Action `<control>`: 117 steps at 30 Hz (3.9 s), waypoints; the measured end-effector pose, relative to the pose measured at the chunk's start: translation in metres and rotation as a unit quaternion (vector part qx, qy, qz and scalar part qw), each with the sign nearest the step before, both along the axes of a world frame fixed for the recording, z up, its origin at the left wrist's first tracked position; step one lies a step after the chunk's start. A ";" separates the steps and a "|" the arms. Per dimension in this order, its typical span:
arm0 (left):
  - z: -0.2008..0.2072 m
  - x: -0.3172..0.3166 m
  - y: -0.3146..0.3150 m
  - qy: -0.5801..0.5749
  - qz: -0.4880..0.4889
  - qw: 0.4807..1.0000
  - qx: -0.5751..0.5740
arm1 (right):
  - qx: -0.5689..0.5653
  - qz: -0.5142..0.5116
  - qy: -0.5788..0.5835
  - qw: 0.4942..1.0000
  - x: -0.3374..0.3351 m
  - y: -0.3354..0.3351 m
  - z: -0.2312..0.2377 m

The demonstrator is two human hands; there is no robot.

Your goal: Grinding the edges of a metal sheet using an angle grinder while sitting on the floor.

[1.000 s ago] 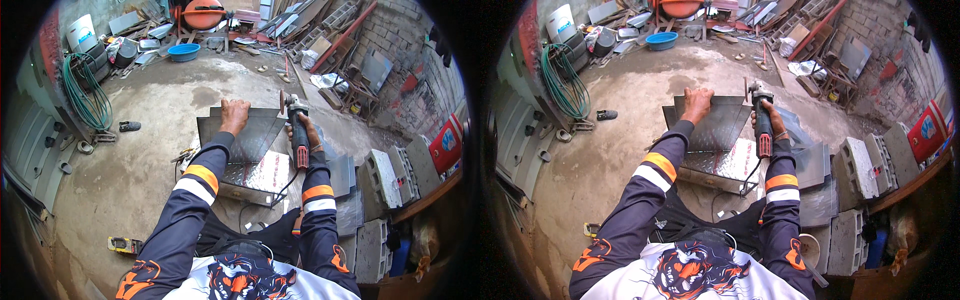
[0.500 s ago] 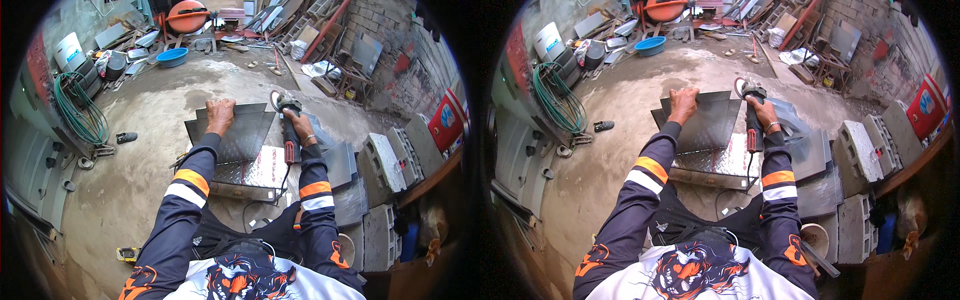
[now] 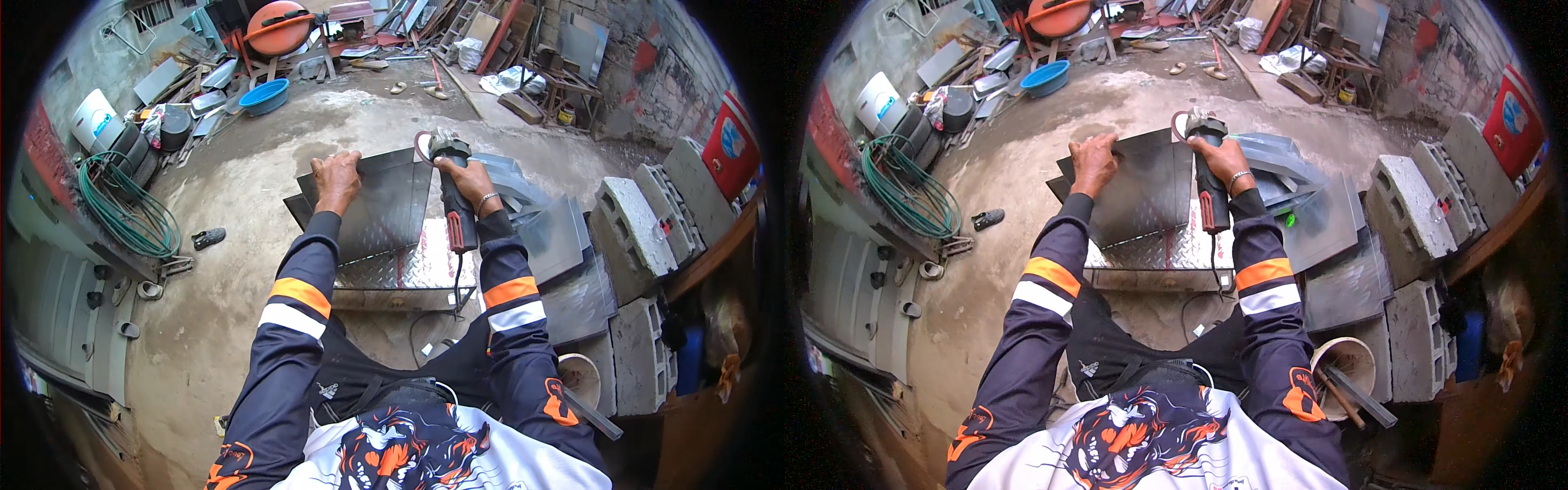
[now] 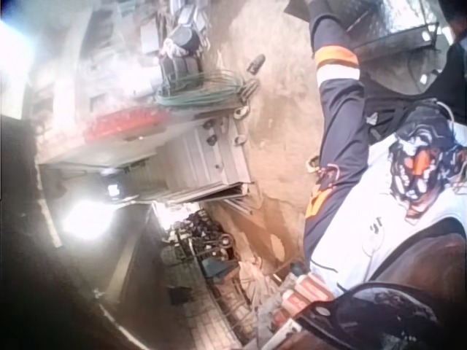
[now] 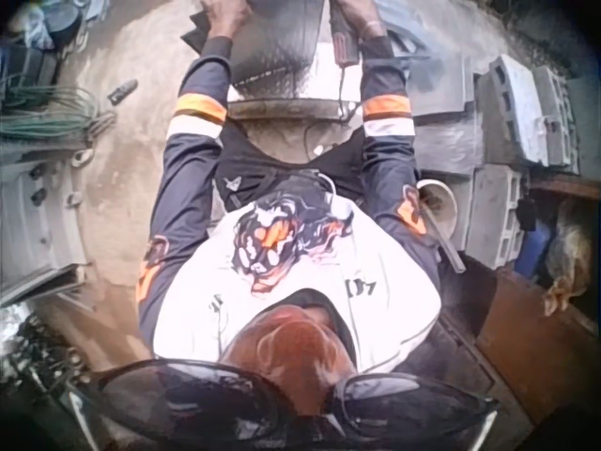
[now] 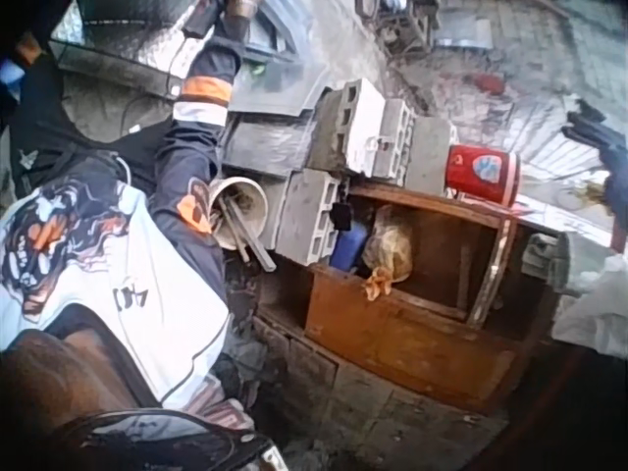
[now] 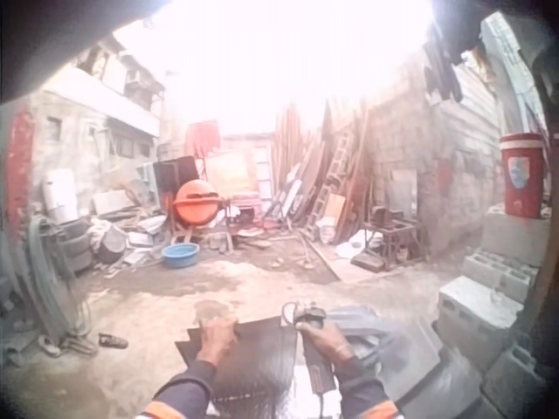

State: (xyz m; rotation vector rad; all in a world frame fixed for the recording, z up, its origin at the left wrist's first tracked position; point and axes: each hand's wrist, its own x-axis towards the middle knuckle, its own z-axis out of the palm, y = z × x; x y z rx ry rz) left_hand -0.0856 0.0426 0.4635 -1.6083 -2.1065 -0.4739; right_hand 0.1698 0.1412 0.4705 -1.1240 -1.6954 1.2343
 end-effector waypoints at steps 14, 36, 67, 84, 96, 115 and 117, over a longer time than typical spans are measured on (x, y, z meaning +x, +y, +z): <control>-0.003 -0.005 -0.001 0.005 -0.004 1.000 0.002 | -0.070 0.015 0.056 0.996 -0.001 -0.015 0.013; 0.002 0.003 -0.004 0.001 -0.009 1.000 0.007 | -0.028 -0.011 0.024 0.999 -0.002 0.009 -0.006; 0.001 -0.001 -0.003 0.005 0.005 1.000 -0.004 | -0.054 0.005 0.004 0.999 -0.003 0.004 0.009; -0.002 -0.007 0.000 0.008 -0.001 1.000 0.004 | -0.005 -0.002 -0.060 0.998 -0.006 0.013 0.020; 0.002 0.000 -0.004 0.014 0.001 1.000 0.010 | -0.014 0.004 -0.113 0.994 0.000 0.008 0.040; 0.004 0.001 -0.004 0.004 -0.008 1.000 0.015 | -0.006 -0.019 -0.158 0.987 0.005 0.004 0.031; 0.004 0.000 -0.002 0.003 -0.010 1.000 0.018 | 0.009 -0.015 -0.142 0.990 0.003 0.003 0.025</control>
